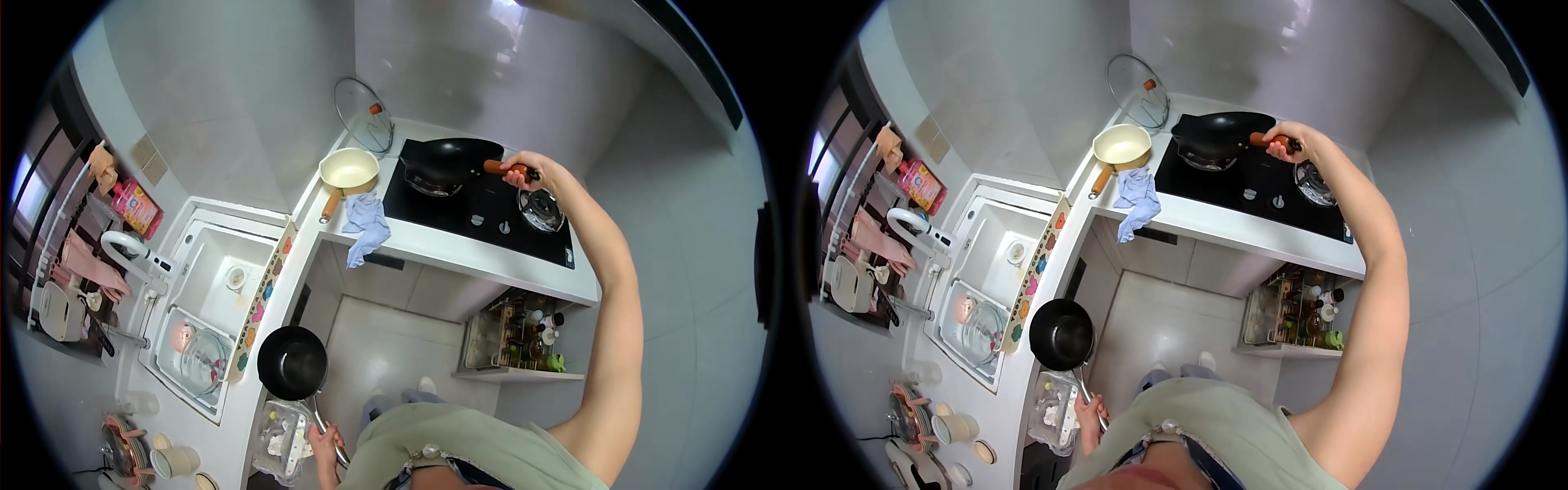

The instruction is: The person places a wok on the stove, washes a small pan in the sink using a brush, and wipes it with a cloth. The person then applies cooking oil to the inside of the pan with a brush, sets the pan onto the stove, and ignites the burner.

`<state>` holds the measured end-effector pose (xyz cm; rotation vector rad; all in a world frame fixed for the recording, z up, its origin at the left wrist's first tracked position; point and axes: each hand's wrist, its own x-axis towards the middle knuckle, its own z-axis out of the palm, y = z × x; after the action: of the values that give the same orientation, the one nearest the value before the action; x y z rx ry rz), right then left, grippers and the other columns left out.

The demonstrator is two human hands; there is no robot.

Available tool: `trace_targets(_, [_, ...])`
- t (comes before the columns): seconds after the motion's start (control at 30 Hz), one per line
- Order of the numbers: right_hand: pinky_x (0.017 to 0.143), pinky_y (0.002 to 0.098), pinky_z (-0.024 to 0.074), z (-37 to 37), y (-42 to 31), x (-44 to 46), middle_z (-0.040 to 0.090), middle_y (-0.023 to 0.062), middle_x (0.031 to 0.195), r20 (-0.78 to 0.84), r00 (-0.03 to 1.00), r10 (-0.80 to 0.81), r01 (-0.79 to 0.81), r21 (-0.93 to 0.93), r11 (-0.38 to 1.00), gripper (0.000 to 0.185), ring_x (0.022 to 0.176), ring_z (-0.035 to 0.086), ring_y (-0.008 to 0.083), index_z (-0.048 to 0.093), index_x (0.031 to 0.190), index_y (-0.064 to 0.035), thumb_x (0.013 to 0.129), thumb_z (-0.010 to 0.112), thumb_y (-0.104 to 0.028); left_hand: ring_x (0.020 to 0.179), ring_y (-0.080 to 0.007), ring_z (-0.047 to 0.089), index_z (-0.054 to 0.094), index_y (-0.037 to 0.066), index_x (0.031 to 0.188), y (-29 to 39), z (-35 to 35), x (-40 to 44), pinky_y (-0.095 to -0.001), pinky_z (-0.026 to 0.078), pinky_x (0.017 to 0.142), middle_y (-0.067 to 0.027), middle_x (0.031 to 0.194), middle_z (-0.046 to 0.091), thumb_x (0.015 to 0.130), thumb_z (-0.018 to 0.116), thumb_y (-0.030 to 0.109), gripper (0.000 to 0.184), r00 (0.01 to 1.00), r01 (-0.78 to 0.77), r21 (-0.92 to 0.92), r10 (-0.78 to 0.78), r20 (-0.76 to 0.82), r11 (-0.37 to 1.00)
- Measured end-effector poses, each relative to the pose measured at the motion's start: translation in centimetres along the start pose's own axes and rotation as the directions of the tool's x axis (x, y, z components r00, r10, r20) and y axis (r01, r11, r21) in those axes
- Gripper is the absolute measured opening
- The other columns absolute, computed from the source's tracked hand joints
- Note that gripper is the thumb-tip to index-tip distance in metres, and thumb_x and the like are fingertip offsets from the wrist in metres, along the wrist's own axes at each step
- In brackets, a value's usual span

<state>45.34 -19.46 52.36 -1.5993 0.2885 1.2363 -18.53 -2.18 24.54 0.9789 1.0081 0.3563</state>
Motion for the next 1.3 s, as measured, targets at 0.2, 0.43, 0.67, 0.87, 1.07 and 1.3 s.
trace_targets(0.2, [0.034,0.0185,0.037,2.0,3.0,4.0,0.046,-0.0009,0.047,-0.232,0.95,-0.21,0.17,-0.179,0.969,0.023,0.038,0.044,0.0078,0.041,0.059,-0.009,0.078,0.052,-0.01,0.035,-0.0127,0.043,0.04,0.006,0.076,0.3,-0.4,-0.4,-0.0253,0.037,0.033,-0.0034,0.05,0.043,0.079,0.053,0.002,0.015,0.997,0.005,0.037,-0.008,0.076,0.999])
trace_targets(0.43, [0.033,0.0278,0.0389,4.6,12.7,13.9,0.05,0.0057,0.05,-0.405,0.694,-0.595,0.487,-0.345,0.802,0.019,0.037,0.047,0.0151,0.051,0.064,-0.0002,0.076,0.057,-0.013,0.036,-0.0123,0.044,0.04,0.006,0.076,0.6,-0.3,0.1,-0.0242,0.035,0.034,-0.0028,0.051,0.045,0.079,0.054,0.001,0.015,0.987,0.019,0.053,-0.027,0.155,0.998])
trace_targets(0.67, [0.034,0.0261,0.0371,8.1,16.0,19.8,0.049,0.004,0.056,-0.307,0.665,-0.681,0.674,-0.145,0.724,0.013,0.04,0.046,0.0125,0.046,0.079,-0.0023,0.079,0.057,-0.01,0.035,-0.0126,0.044,0.041,0.005,0.075,1.4,0.7,0.3,-0.0241,0.035,0.034,-0.0036,0.049,0.046,0.078,0.054,-0.002,0.015,0.983,0.021,0.036,-0.027,0.184,0.999])
trace_targets(0.87, [0.039,0.0242,0.0391,9.9,15.1,21.0,0.049,0.0025,0.059,-0.125,0.739,-0.662,0.672,0.214,0.709,0.013,0.045,0.048,0.0116,0.044,0.078,-0.0058,0.08,0.056,-0.011,0.035,-0.0131,0.044,0.04,0.006,0.076,1.3,-0.2,0.2,-0.0245,0.036,0.033,-0.0037,0.049,0.045,0.078,0.054,-0.002,0.017,0.987,0.013,0.047,-0.02,0.158,0.999])
trace_targets(1.07, [0.041,0.0251,0.0415,10.4,13.9,20.4,0.05,0.0039,0.058,-0.043,0.852,-0.522,0.493,0.402,0.771,0.018,0.047,0.049,0.0137,0.044,0.078,-0.0064,0.082,0.058,-0.018,0.034,-0.013,0.044,0.04,0.007,0.076,2.9,-0.5,-0.5,-0.0249,0.036,0.033,-0.0034,0.049,0.045,0.078,0.053,-0.002,0.016,0.991,0.032,0.098,-0.044,0.125,0.995])
trace_targets(1.3, [0.07,0.0302,0.0513,8.9,14.9,18.8,0.052,0.0129,0.089,0.177,0.869,-0.461,0.333,0.479,0.812,0.042,0.077,0.056,0.0205,0.044,0.092,-0.0057,0.077,0.068,-0.036,0.04,-0.0106,0.048,0.044,0.006,0.08,1.7,-1.1,-0.4,-0.0241,0.038,0.038,-0.002,0.051,0.048,0.081,0.056,0.008,0.012,0.992,-0.026,0.268,-0.008,0.127,0.963])
